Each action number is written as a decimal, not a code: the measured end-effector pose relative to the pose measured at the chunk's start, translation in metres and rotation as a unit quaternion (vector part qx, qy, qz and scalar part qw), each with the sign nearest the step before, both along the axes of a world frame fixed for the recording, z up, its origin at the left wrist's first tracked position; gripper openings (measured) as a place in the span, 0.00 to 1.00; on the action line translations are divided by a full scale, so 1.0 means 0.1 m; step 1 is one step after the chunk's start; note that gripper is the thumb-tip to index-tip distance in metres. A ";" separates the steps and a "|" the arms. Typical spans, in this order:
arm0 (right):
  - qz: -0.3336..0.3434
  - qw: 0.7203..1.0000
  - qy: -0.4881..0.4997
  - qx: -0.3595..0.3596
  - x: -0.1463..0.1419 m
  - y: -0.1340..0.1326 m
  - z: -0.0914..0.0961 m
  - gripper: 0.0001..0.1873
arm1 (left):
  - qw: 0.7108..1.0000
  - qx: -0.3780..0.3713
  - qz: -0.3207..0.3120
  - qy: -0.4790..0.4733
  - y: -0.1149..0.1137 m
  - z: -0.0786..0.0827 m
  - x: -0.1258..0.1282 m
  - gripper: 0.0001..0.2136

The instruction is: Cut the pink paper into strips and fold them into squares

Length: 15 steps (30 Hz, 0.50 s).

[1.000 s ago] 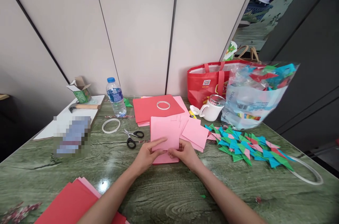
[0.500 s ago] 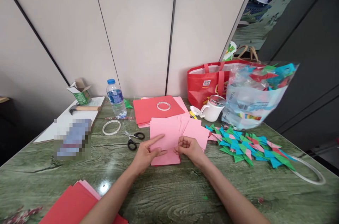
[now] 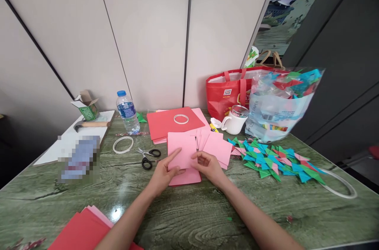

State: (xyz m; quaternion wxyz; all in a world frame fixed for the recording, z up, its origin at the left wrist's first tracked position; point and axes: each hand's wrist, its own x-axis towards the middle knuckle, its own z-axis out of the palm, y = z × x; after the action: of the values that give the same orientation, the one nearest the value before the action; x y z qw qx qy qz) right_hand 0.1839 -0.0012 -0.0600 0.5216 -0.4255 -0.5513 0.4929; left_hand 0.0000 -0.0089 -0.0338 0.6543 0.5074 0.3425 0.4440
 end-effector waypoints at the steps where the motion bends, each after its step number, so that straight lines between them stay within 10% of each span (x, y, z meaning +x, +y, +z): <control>1: -0.003 1.000 -0.015 0.004 -0.02 -0.01 -0.02 0.10 | 1.000 0.000 -0.001 0.009 0.00 0.00 0.01 0.24; 9: -0.087 0.989 -0.101 0.065 0.21 0.07 0.07 0.13 | 0.998 0.031 0.036 0.034 0.08 -0.02 -0.07 0.28; 15: -0.281 0.916 -0.274 0.080 0.58 0.21 0.00 0.22 | 0.943 0.214 0.009 0.253 0.09 -0.06 -0.11 0.28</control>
State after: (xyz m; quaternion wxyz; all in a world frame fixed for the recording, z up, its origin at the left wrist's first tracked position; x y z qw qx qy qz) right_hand 0.2420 0.0196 -0.0600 0.4993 -0.6382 -0.5678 0.1447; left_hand -0.0111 -0.0003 -0.0400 0.4177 0.7281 0.3982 0.3700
